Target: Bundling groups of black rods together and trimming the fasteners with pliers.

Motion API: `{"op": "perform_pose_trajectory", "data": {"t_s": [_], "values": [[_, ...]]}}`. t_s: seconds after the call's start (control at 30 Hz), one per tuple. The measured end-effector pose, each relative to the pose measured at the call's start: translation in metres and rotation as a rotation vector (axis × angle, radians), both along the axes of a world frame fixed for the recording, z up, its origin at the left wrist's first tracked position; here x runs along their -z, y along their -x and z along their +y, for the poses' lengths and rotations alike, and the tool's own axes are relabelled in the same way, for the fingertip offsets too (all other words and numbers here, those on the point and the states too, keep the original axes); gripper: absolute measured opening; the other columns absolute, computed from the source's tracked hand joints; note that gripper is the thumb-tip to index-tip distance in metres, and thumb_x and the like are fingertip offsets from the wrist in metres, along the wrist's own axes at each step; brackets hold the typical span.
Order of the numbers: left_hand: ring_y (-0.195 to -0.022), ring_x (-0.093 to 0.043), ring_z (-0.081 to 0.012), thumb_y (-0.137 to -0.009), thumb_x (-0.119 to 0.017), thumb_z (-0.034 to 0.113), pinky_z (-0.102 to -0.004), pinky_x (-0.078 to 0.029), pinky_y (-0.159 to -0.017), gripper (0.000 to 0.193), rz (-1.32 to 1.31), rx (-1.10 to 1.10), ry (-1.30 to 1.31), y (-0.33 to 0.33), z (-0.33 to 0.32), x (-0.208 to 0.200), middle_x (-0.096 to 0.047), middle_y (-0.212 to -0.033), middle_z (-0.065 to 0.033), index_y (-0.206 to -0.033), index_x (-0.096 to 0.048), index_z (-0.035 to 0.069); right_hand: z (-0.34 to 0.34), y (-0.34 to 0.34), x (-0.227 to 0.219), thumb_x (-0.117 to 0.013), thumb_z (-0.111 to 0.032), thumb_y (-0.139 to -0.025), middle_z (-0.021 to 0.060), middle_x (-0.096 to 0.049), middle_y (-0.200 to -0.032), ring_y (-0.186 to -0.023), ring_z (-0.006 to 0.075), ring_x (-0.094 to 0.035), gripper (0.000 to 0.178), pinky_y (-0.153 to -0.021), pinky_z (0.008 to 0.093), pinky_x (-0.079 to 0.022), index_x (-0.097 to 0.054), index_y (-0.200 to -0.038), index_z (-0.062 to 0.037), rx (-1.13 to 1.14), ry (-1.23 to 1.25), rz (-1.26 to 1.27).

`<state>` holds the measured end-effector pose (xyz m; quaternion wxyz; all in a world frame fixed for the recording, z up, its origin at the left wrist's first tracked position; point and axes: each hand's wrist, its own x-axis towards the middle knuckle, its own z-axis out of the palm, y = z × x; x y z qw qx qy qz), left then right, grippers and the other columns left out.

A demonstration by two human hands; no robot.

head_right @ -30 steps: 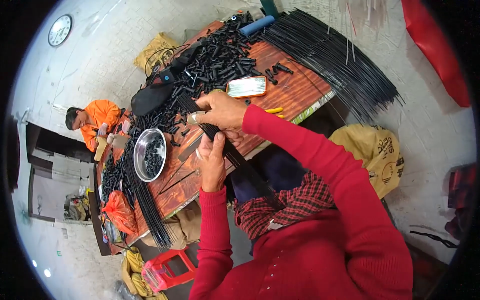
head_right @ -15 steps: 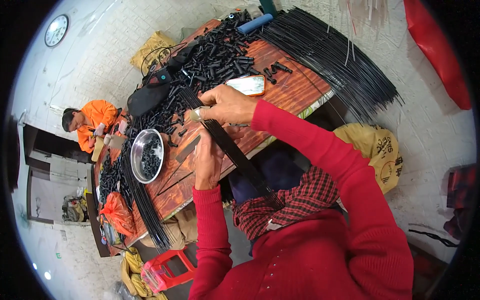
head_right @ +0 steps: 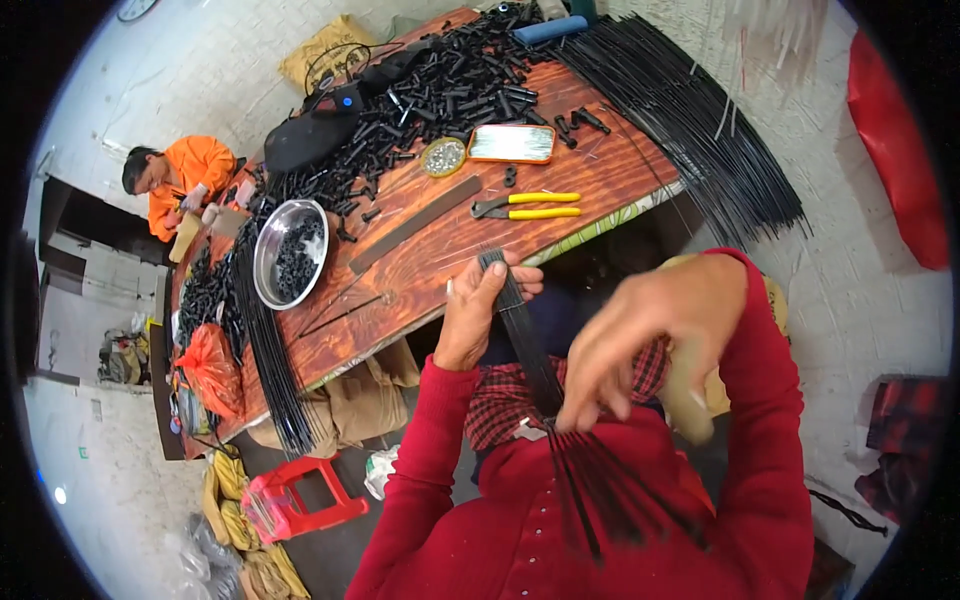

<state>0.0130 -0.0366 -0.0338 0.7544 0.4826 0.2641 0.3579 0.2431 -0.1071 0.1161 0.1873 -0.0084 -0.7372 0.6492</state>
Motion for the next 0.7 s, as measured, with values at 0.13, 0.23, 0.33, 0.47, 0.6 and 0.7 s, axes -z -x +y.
{"op": "perform_pose_trajectory", "data": {"t_s": [0.13, 0.23, 0.33, 0.47, 0.6, 0.7], "values": [[-0.101, -0.066, -0.0231, -0.101, -0.053, 0.028, -0.0341, -0.051, -0.09, 0.034, 0.031, -0.044, -0.086, -0.001, -0.024, -0.024, -0.068, -0.11, -0.0207, -0.114, -0.054, -0.003, 0.004, -0.004, 0.077, -0.07, -0.021, -0.088, 0.01, -0.063, -0.112, -0.094, 0.016, -0.063, 0.036, -0.079, 0.0318, -0.053, -0.063, -0.114, 0.0014, 0.55, 0.065, -0.615], [-0.106, -0.062, -0.0179, -0.101, -0.052, 0.025, -0.0315, -0.049, -0.093, 0.034, 0.081, -0.025, -0.227, 0.0, -0.035, -0.035, -0.064, -0.123, -0.0166, -0.115, -0.06, -0.004, 0.003, 0.031, 0.107, -0.064, -0.023, -0.092, 0.0066, -0.062, -0.105, -0.098, 0.0132, -0.058, 0.037, -0.088, 0.0293, -0.048, -0.058, -0.118, 0.0024, 0.693, 0.196, -0.368], [-0.101, -0.063, -0.0139, -0.101, -0.052, 0.024, -0.0271, -0.051, -0.085, 0.033, 0.061, -0.022, -0.184, 0.003, -0.047, -0.04, -0.061, -0.128, -0.0137, -0.119, -0.06, -0.003, -0.011, 0.064, 0.108, -0.058, -0.023, -0.097, 0.0062, -0.06, -0.104, -0.097, 0.0127, -0.057, 0.037, -0.086, 0.0295, -0.048, -0.05, -0.123, 0.0024, 0.769, 0.431, -0.057], [-0.105, -0.061, -0.0164, -0.104, -0.045, 0.032, -0.0306, -0.049, -0.092, 0.044, 0.207, 0.065, 0.011, 0.021, -0.05, -0.063, -0.06, -0.128, -0.0088, -0.132, -0.053, -0.001, -0.018, 0.085, 0.118, -0.052, -0.025, -0.102, 0.0067, -0.062, -0.09, -0.08, 0.0137, -0.061, 0.03, -0.073, 0.0274, -0.051, -0.051, -0.116, 0.0015, 0.715, 0.518, 0.066], [-0.116, -0.059, -0.0224, -0.104, -0.041, 0.042, -0.0353, -0.046, -0.1, 0.059, -0.116, -0.167, -0.034, 0.028, -0.05, -0.041, -0.054, -0.135, -0.0176, -0.145, -0.037, -0.001, -0.018, 0.091, 0.111, -0.051, -0.025, -0.102, 0.0096, -0.063, -0.085, -0.075, 0.0152, -0.063, 0.028, -0.069, 0.0285, -0.053, -0.051, -0.11, 0.0021, 0.801, 0.57, 0.06], [-0.122, -0.056, -0.0248, -0.104, -0.04, 0.044, -0.0363, -0.042, -0.105, 0.063, -0.072, -0.242, -0.005, 0.03, -0.045, -0.048, -0.054, -0.135, -0.0211, -0.145, -0.035, -0.004, -0.013, 0.09, 0.113, -0.054, -0.028, -0.101, 0.011, -0.065, -0.08, -0.073, 0.0174, -0.065, 0.031, -0.069, 0.0304, -0.055, -0.052, -0.107, 0.0031, 0.812, 0.567, 0.036]]}}
